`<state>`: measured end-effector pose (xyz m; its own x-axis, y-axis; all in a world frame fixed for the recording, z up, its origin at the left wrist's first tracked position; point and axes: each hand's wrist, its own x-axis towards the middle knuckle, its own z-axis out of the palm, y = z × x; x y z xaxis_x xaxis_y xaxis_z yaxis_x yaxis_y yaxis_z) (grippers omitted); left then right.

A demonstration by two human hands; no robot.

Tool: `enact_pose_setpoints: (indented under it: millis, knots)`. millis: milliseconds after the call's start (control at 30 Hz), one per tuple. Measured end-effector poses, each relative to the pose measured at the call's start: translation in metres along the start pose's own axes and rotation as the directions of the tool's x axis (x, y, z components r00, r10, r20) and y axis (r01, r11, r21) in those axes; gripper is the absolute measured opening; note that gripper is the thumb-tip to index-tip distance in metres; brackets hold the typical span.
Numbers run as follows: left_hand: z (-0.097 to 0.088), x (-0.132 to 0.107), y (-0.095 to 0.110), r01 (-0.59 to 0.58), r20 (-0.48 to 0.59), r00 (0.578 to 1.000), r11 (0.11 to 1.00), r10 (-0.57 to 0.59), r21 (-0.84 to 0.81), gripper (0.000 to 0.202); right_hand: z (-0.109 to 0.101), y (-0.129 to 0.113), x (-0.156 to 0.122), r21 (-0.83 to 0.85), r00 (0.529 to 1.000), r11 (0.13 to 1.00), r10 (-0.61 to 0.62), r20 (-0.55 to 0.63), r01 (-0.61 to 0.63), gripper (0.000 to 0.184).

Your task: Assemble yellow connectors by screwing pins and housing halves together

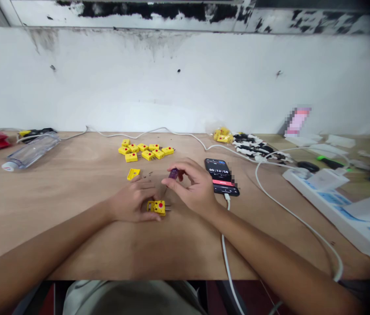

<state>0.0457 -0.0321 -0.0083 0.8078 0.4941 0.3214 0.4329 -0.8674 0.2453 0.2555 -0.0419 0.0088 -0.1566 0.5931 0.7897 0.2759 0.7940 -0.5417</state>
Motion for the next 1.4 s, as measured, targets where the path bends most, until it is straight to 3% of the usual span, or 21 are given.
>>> enact_pose_setpoints:
  millis: [100,200,300,400,867,1200,1400]
  knots:
    - [-0.008,-0.003,-0.012,0.027,-0.054,0.998,1.000,-0.026,0.014,0.049,-0.003,0.012,0.001,0.097,0.989,0.987,0.133,-0.068,-0.126,0.016]
    - [-0.014,-0.009,-0.033,0.245,-0.212,0.947,0.970,-0.241,-0.006,0.030,-0.004,0.026,0.002,0.174,0.958,0.964,0.230,-0.172,-0.200,0.017]
    - [-0.016,-0.016,-0.056,0.361,-0.264,0.901,0.932,-0.343,0.020,0.026,-0.002,0.042,0.001,0.222,0.945,0.935,0.306,-0.116,-0.276,0.021]
    - [-0.014,-0.020,-0.070,0.414,-0.261,0.878,0.910,-0.402,-0.009,0.026,0.001,0.054,-0.003,0.137,0.932,0.925,0.360,-0.028,-0.354,0.024]
    - [-0.012,-0.018,-0.066,0.406,-0.204,0.889,0.912,-0.410,-0.061,0.025,0.007,0.052,-0.009,-0.163,0.957,0.948,0.287,0.052,-0.275,0.017]
    - [-0.012,-0.017,-0.065,0.389,-0.210,0.895,0.919,-0.394,-0.064,0.024,0.007,0.054,-0.008,-0.181,0.962,0.949,0.269,0.039,-0.258,0.017]
    - [-0.014,-0.017,-0.062,0.373,-0.228,0.897,0.925,-0.379,-0.071,0.022,0.002,0.050,-0.007,-0.068,0.963,0.961,0.268,0.009,-0.267,0.017]
